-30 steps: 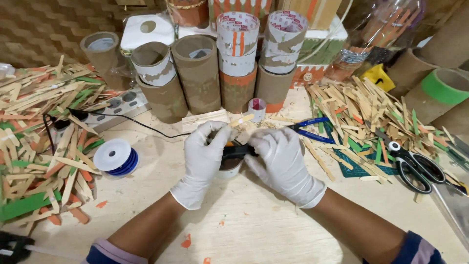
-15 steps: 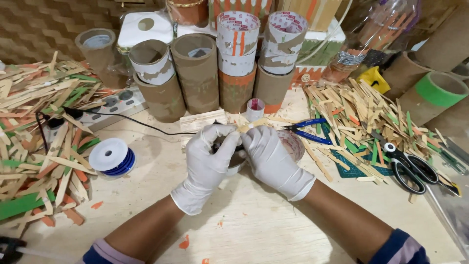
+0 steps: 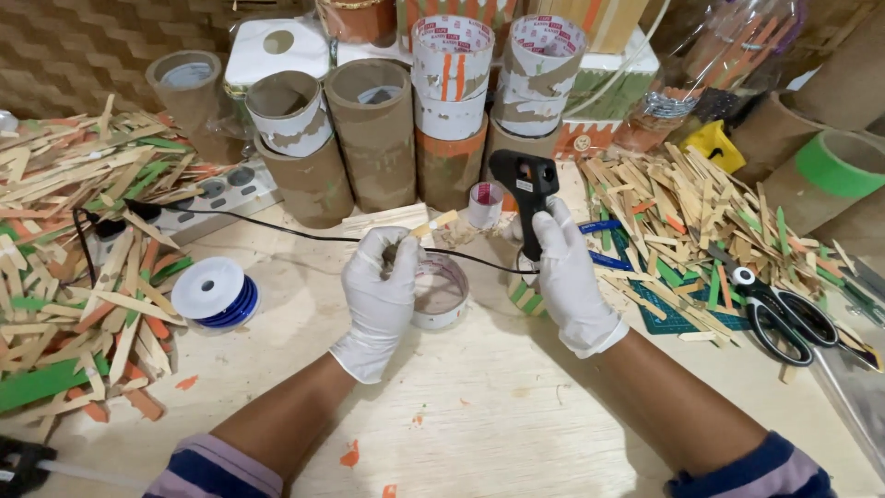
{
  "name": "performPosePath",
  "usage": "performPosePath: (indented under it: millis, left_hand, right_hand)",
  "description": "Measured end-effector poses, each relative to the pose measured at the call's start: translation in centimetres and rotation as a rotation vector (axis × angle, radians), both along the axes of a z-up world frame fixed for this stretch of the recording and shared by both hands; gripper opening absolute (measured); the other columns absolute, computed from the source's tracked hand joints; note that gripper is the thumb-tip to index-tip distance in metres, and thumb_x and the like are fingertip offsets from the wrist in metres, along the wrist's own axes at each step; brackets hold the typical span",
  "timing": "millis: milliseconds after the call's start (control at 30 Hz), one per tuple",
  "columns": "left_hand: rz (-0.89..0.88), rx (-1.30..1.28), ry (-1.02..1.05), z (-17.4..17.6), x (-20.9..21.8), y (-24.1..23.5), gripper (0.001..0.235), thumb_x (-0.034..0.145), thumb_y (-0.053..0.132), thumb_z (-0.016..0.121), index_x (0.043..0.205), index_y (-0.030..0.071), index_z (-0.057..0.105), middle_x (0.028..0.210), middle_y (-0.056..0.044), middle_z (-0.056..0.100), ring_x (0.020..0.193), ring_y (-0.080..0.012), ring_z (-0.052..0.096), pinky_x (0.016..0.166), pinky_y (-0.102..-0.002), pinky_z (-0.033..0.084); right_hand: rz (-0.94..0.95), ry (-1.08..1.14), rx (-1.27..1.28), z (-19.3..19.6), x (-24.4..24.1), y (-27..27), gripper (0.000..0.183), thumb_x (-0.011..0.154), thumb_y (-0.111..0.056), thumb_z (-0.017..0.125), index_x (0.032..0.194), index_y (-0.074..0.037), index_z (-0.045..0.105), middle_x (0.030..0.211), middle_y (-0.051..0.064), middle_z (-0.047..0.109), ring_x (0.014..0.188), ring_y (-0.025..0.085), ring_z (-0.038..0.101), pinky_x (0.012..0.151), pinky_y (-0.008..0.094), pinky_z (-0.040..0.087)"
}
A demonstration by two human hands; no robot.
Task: Attaching small wooden sticks to a cardboard tube using a hot glue gun to create a decorative object.
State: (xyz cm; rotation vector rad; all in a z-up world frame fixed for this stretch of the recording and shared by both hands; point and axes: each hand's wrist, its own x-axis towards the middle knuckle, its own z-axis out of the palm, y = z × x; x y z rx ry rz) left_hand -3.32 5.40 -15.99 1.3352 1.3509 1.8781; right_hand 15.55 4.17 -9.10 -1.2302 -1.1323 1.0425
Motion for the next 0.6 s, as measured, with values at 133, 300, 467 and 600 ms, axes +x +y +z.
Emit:
performPosePath:
  millis: [133,300,467,600]
  left_hand:
    - [0.052,-0.016,0.037,0.0,-0.1,0.0,0.007,0.091,0.008,0.075,0.088,0.015,0.075,0.062,-0.002,0.069,0.057,-0.0091,0.056,0.062,-0.024,0.047]
    - [0.083,-0.016,0.059,0.4,-0.4,-0.1,0.008,0.092,0.009,0.073,0.088,0.015,0.074,0.060,-0.002,0.068,0.056,-0.0098,0.056,0.060,-0.025,0.046]
    - [0.089,0.007,0.047,0.7,-0.1,-0.3,0.006,0.090,0.006,0.074,0.090,0.012,0.076,0.060,-0.004,0.070,0.056,-0.0146,0.061,0.064,-0.029,0.053]
    - [0.071,0.007,0.014,0.9,0.0,-0.6,0.007,0.092,0.007,0.073,0.091,0.012,0.076,0.060,-0.003,0.069,0.057,-0.0125,0.059,0.065,-0.029,0.053]
  right_hand:
    - [0.019,-0.052,0.110,-0.8,-0.4,0.1,0.016,0.100,-0.021,0.056,0.093,-0.013,0.068,0.068,0.001,0.058,0.064,0.009,0.047,0.061,0.022,0.040]
    - [0.042,-0.119,0.297,-7.0,0.5,1.3,0.017,0.100,-0.017,0.070,0.085,-0.011,0.072,0.074,0.003,0.072,0.071,0.009,0.061,0.071,0.025,0.053]
    - [0.087,-0.420,0.592,-7.4,1.6,0.6,0.032,0.086,-0.016,0.084,0.115,-0.007,0.075,0.117,0.008,0.059,0.106,0.021,0.061,0.100,0.032,0.050]
    - [0.095,-0.446,0.637,-7.4,1.6,0.4,0.032,0.087,-0.016,0.082,0.114,-0.004,0.072,0.114,0.011,0.054,0.104,0.024,0.059,0.099,0.033,0.049]
